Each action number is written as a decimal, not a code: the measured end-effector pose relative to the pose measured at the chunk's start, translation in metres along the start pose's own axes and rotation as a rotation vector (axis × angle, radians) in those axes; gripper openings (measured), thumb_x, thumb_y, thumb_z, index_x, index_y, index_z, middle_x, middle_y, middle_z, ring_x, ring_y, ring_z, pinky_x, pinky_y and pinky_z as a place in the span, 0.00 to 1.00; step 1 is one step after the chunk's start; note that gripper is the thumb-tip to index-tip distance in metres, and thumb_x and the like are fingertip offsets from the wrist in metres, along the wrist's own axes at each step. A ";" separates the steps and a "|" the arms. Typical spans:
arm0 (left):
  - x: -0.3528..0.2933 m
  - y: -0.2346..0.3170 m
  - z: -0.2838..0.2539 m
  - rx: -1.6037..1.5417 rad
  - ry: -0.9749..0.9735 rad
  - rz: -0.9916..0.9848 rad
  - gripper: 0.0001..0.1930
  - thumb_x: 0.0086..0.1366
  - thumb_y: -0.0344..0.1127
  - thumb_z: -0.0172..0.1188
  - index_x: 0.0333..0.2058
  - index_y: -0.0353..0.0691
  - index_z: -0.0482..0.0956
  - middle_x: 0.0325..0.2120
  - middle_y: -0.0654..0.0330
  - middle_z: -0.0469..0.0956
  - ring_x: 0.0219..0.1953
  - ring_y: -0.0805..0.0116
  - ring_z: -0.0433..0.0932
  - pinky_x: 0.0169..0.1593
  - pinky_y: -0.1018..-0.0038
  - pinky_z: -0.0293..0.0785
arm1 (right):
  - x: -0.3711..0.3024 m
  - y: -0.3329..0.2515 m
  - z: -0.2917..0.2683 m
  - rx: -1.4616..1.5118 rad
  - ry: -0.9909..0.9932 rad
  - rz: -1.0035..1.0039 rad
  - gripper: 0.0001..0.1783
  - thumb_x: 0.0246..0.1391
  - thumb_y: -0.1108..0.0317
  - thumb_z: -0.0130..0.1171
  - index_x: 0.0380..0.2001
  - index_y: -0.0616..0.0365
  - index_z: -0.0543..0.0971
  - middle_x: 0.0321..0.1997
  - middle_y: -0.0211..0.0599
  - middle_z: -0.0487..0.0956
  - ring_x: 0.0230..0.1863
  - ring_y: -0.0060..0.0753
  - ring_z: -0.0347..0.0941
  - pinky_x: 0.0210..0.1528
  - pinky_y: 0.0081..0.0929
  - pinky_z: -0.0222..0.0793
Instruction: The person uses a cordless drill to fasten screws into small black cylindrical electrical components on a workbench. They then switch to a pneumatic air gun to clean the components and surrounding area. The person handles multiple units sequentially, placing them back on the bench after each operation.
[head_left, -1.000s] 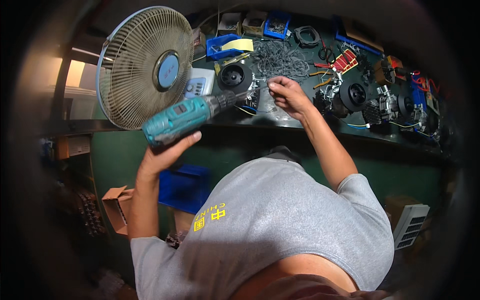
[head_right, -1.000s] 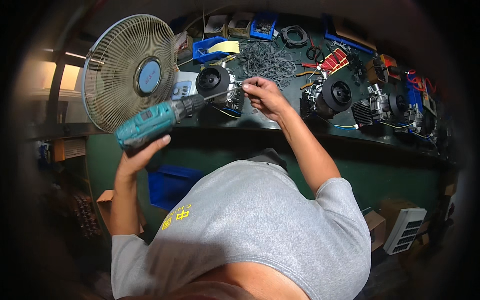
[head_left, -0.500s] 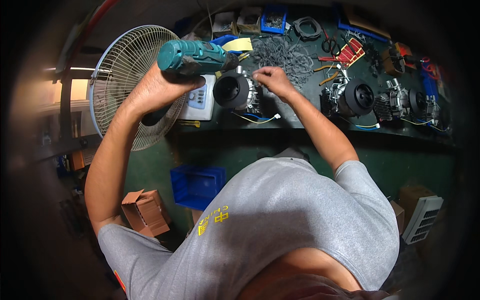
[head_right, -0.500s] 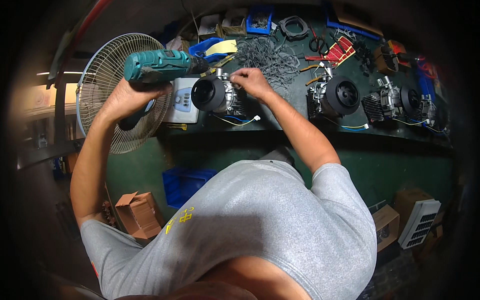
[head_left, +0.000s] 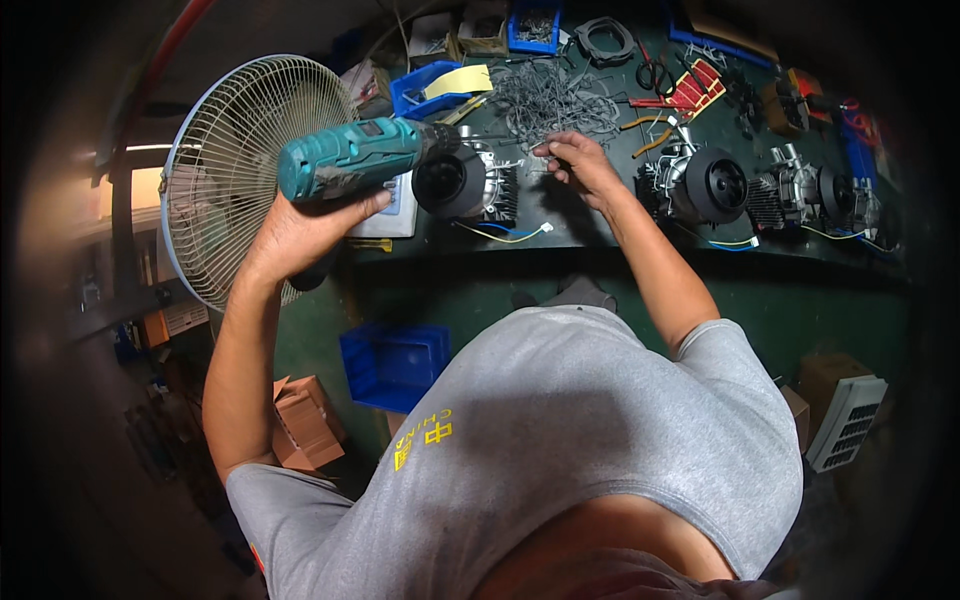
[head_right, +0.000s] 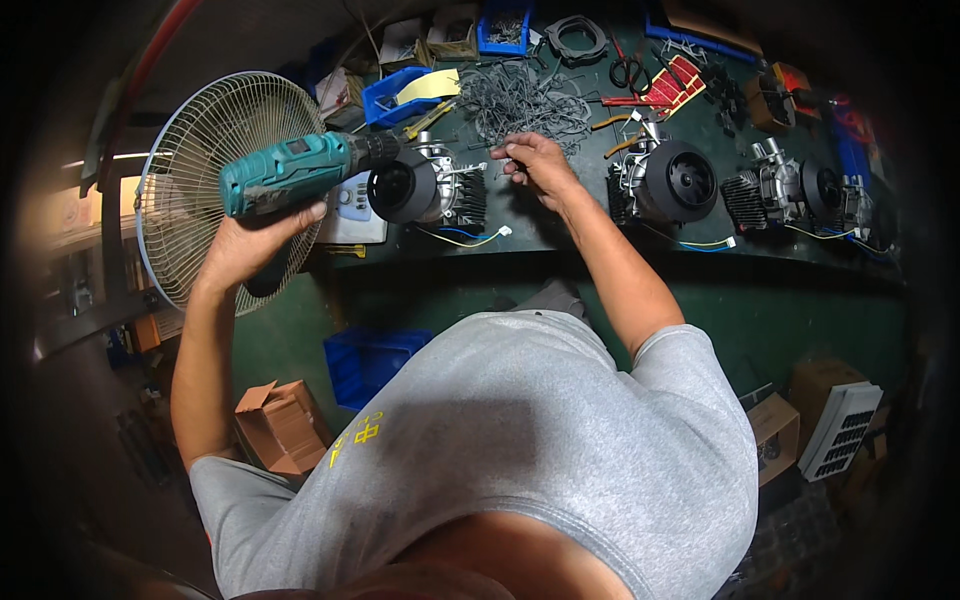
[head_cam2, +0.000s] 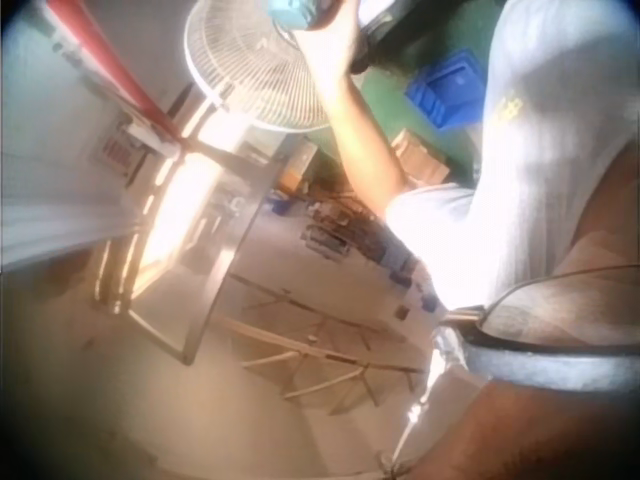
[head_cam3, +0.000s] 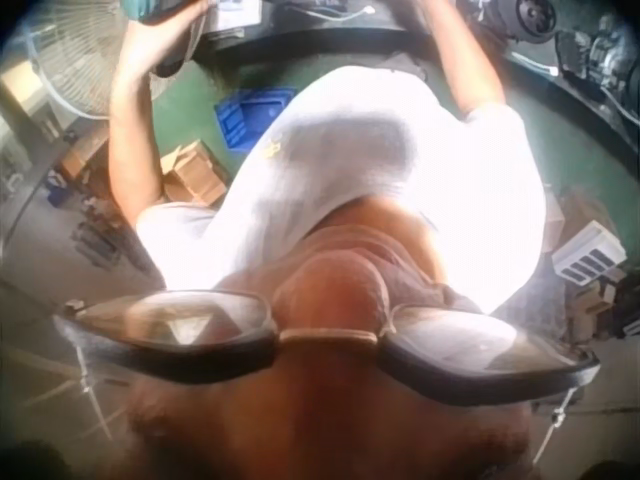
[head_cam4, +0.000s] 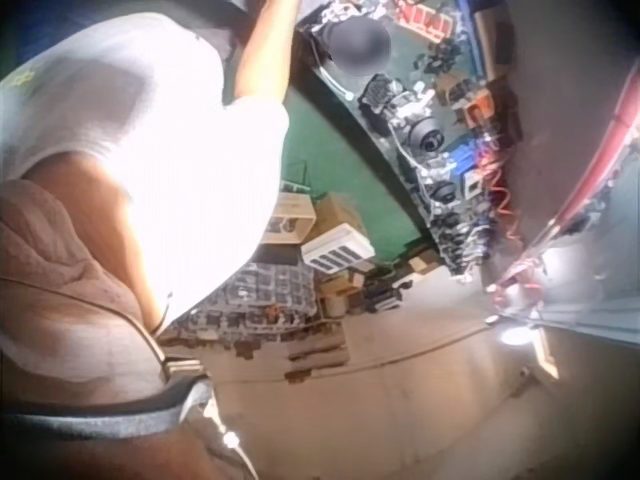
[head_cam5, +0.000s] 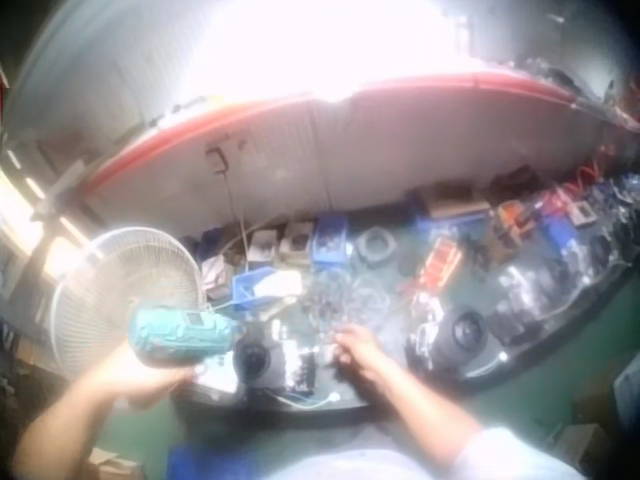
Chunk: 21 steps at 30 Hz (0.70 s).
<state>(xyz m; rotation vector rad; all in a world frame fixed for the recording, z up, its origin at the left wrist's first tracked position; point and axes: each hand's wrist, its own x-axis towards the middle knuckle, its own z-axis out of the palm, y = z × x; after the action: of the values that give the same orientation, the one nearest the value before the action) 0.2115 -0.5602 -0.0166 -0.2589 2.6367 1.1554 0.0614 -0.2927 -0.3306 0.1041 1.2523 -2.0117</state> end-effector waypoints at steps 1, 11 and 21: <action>-0.003 -0.002 0.002 -0.018 0.011 -0.006 0.21 0.60 0.37 0.73 0.50 0.36 0.81 0.42 0.58 0.84 0.46 0.68 0.81 0.52 0.69 0.78 | -0.001 0.000 0.002 0.022 -0.002 0.013 0.14 0.65 0.71 0.56 0.52 0.62 0.74 0.39 0.34 0.82 0.32 0.18 0.72 0.29 0.16 0.70; -0.024 -0.026 0.022 -0.197 0.061 -0.070 0.17 0.62 0.33 0.71 0.48 0.37 0.82 0.41 0.61 0.83 0.44 0.70 0.79 0.51 0.71 0.76 | -0.004 -0.008 0.028 0.236 -0.055 -0.041 0.09 0.61 0.70 0.63 0.44 0.56 0.79 0.40 0.29 0.82 0.39 0.20 0.76 0.39 0.20 0.74; -0.032 -0.037 0.038 -0.309 0.137 -0.068 0.19 0.62 0.32 0.71 0.51 0.37 0.80 0.44 0.61 0.82 0.46 0.70 0.79 0.52 0.72 0.76 | -0.006 -0.007 0.035 0.520 -0.156 0.039 0.07 0.62 0.73 0.61 0.43 0.59 0.77 0.41 0.37 0.82 0.43 0.30 0.80 0.46 0.26 0.80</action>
<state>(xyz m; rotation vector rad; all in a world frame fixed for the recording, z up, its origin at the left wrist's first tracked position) 0.2575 -0.5552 -0.0576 -0.4973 2.5291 1.5713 0.0721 -0.3153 -0.3048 0.2135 0.6057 -2.2188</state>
